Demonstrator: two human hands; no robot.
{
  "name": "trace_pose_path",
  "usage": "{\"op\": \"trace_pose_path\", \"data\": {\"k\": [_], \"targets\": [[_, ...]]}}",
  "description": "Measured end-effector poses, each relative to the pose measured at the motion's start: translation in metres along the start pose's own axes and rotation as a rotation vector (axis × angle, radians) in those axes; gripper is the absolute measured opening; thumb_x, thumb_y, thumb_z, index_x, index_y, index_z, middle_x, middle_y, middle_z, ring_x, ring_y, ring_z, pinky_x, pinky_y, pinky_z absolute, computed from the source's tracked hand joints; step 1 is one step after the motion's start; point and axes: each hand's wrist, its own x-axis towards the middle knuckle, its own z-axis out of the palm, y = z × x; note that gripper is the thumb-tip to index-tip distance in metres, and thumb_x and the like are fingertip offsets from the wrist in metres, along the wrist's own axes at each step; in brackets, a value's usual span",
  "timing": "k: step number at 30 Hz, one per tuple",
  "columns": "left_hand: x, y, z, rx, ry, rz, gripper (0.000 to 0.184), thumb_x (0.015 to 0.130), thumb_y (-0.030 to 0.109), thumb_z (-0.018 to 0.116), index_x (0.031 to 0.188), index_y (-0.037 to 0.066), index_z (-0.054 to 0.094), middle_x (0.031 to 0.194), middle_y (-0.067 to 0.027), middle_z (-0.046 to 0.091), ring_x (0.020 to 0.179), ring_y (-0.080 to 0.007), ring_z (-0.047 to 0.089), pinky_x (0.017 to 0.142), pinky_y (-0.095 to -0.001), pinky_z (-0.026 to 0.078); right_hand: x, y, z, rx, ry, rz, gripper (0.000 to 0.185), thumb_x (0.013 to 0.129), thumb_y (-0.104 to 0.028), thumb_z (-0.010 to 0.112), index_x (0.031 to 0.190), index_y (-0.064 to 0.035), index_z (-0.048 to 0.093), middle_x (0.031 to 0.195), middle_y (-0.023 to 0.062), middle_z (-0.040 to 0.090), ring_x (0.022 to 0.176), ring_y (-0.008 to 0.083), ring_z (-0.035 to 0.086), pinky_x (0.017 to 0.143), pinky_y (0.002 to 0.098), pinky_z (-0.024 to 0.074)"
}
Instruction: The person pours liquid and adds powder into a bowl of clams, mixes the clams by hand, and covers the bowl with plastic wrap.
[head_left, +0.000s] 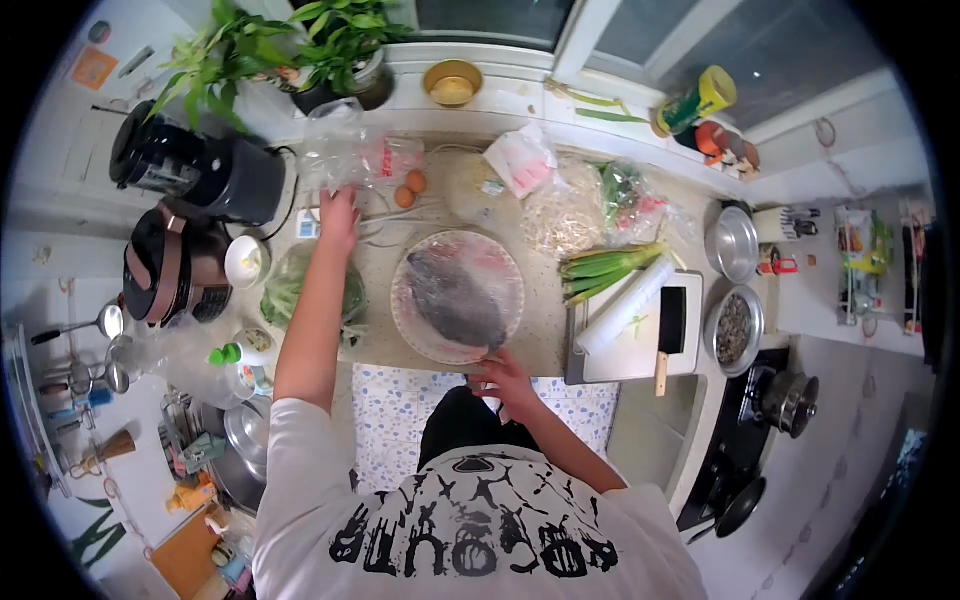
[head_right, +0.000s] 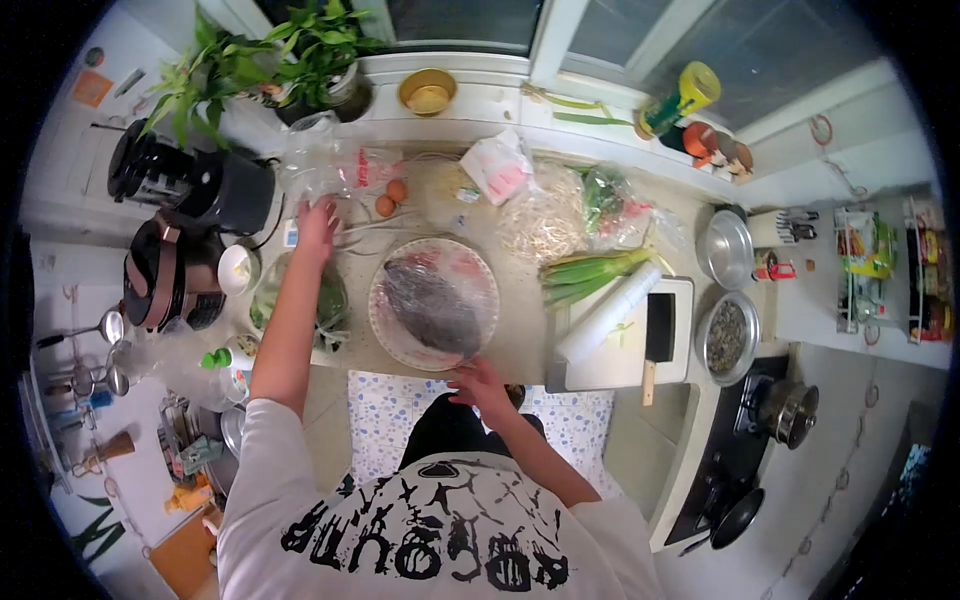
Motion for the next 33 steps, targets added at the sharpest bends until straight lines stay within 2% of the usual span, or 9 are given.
{"op": "trace_pose_path", "data": {"k": [4,7,10,13,16,19,22,30,33], "targets": [[-0.02,-0.048,0.005,0.259,0.152,0.03,0.09,0.09,0.025,0.068,0.158,-0.002,0.015,0.157,-0.0242,0.034,0.144,-0.0353,0.037,0.118,-0.0414,0.029,0.009,0.013,0.006,0.003,-0.124,0.019,0.054,0.099,-0.026,0.062,0.149,-0.0161,0.042,0.139,0.0081,0.058,0.11,0.0237,0.064,0.084,0.0382,0.0571],[-0.069,-0.062,0.013,0.649,-0.013,0.321,0.087,0.089,0.021,0.068,0.156,-0.007,0.019,0.16,-0.0284,0.028,0.147,-0.0384,0.033,0.12,-0.0412,0.026,0.006,0.012,0.01,-0.041,-0.152,0.07,0.055,0.101,-0.029,0.06,0.151,-0.0164,0.041,0.139,0.0083,0.058,0.11,0.0228,0.063,0.084,0.0375,0.056],[-0.134,-0.061,0.041,0.849,-0.128,0.645,0.078,0.087,0.016,0.068,0.152,-0.006,0.032,0.155,-0.0291,0.036,0.146,-0.0394,0.034,0.121,-0.0436,0.026,0.0,0.01,-0.008,-0.225,-0.087,0.027,0.056,0.102,-0.03,0.059,0.152,-0.016,0.039,0.137,0.009,0.059,0.109,0.0221,0.063,0.085,0.036,0.0558],[-0.183,-0.066,0.075,0.83,-0.378,0.575,0.074,0.085,0.014,0.069,0.15,-0.003,0.038,0.149,-0.0266,0.045,0.141,-0.041,0.04,0.119,-0.045,0.029,-0.023,0.006,-0.059,-0.058,0.033,-0.103,0.052,0.102,-0.025,0.057,0.151,-0.0147,0.042,0.133,0.0112,0.062,0.104,0.0217,0.065,0.082,0.0348,0.0564],[-0.241,-0.09,0.12,0.877,-0.613,0.602,0.068,0.084,0.013,0.068,0.147,0.002,0.045,0.141,-0.0238,0.053,0.132,-0.0415,0.049,0.113,-0.0468,0.037,-0.07,-0.014,-0.114,0.024,0.326,-0.27,0.041,0.098,-0.015,0.052,0.139,-0.0105,0.055,0.113,0.0114,0.07,0.09,0.0208,0.068,0.075,0.0338,0.058],[-0.288,-0.119,0.163,0.831,-0.851,0.606,0.069,0.082,0.015,0.07,0.146,0.006,0.046,0.14,-0.0241,0.053,0.13,-0.0412,0.05,0.111,-0.0475,0.039,-0.115,-0.026,-0.174,0.083,0.605,-0.432,0.04,0.097,-0.019,0.052,0.134,-0.0062,0.054,0.1,0.0118,0.071,0.079,0.0193,0.068,0.062,0.03,0.0542],[-0.317,-0.156,0.198,0.869,-0.963,0.648,0.072,0.081,0.021,0.071,0.147,0.007,0.046,0.138,-0.0246,0.055,0.129,-0.0413,0.051,0.111,-0.0488,0.04,-0.152,-0.031,-0.23,0.134,0.813,-0.502,0.034,0.1,-0.024,0.05,0.13,-0.0099,0.058,0.098,0.0099,0.069,0.075,0.0188,0.069,0.06,0.0298,0.0527],[-0.372,-0.21,0.273,1.173,-0.78,0.711,0.075,0.077,0.032,0.075,0.145,0.016,0.05,0.148,-0.0207,0.043,0.132,-0.0431,0.045,0.107,-0.0539,0.04,-0.193,-0.047,-0.363,0.407,0.97,-0.491,0.045,0.1,-0.034,0.056,0.139,-0.015,0.045,0.11,0.0123,0.067,0.079,0.0226,0.069,0.062,0.0352,0.0551],[-0.373,-0.213,0.308,1.31,-0.624,0.773,0.079,0.074,0.036,0.078,0.146,0.018,0.05,0.146,-0.0182,0.044,0.133,-0.0402,0.044,0.108,-0.0544,0.038,-0.198,-0.063,-0.411,0.521,0.85,-0.525,0.051,0.1,-0.039,0.055,0.142,-0.0161,0.038,0.124,0.0173,0.061,0.1,0.032,0.068,0.08,0.0414,0.0561]]}}
